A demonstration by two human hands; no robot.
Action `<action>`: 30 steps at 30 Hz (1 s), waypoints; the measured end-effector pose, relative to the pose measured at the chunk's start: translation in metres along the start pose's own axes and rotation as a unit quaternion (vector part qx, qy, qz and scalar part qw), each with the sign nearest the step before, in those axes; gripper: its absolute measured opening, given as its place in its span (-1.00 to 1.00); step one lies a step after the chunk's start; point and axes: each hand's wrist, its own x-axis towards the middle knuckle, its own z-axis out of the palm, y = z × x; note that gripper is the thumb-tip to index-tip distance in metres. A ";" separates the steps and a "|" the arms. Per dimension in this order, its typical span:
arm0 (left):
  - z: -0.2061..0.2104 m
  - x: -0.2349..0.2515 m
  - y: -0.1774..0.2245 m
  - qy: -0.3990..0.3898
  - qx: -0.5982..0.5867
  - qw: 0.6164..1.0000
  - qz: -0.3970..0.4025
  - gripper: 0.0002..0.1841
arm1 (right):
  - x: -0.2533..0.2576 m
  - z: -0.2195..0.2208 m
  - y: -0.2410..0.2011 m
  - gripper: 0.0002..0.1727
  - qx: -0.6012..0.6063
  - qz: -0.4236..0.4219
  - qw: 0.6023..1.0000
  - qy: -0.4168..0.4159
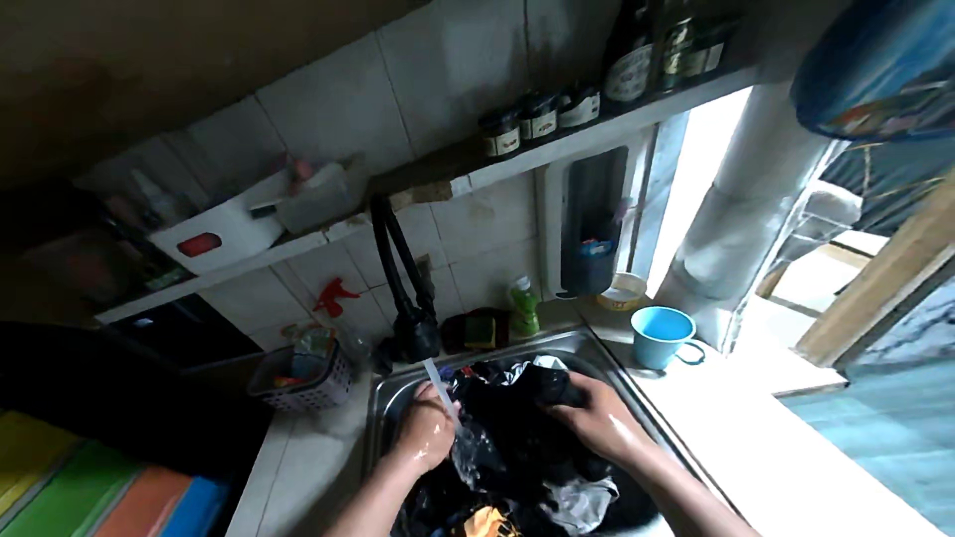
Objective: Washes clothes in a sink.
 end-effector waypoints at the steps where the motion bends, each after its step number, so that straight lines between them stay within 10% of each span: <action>1: -0.001 -0.001 0.001 0.008 0.002 1.000 0.017 -0.57 | 0.000 0.003 -0.004 -0.65 0.033 -0.014 0.999 -0.019; 7: -0.018 -0.003 0.024 0.076 -0.245 0.963 -0.076 -0.62 | 0.016 0.017 -0.040 -0.59 0.027 0.012 0.993 0.115; 11: -0.013 -0.001 0.025 0.023 -0.423 0.902 -0.077 -0.22 | 0.014 0.073 -0.067 -0.42 -0.001 0.007 0.998 0.066; 15: -0.022 0.002 -0.010 0.023 -0.374 0.920 -0.115 -0.36 | 0.001 0.103 -0.056 -0.43 0.203 -0.038 0.966 -0.158; 19: -0.063 -0.013 -0.053 0.054 -0.240 0.967 -0.071 -0.59 | -0.004 0.076 -0.007 -0.73 0.125 -0.018 0.992 0.001; 26: -0.136 -0.038 -0.052 0.156 -0.282 0.947 -0.016 -0.71 | -0.008 0.130 0.013 0.57 -0.228 -0.006 0.967 -0.115; 30: -0.137 -0.051 -0.059 0.190 -0.381 0.905 0.002 -0.72 | 0.006 0.174 0.004 0.04 -0.200 -0.014 0.978 -0.061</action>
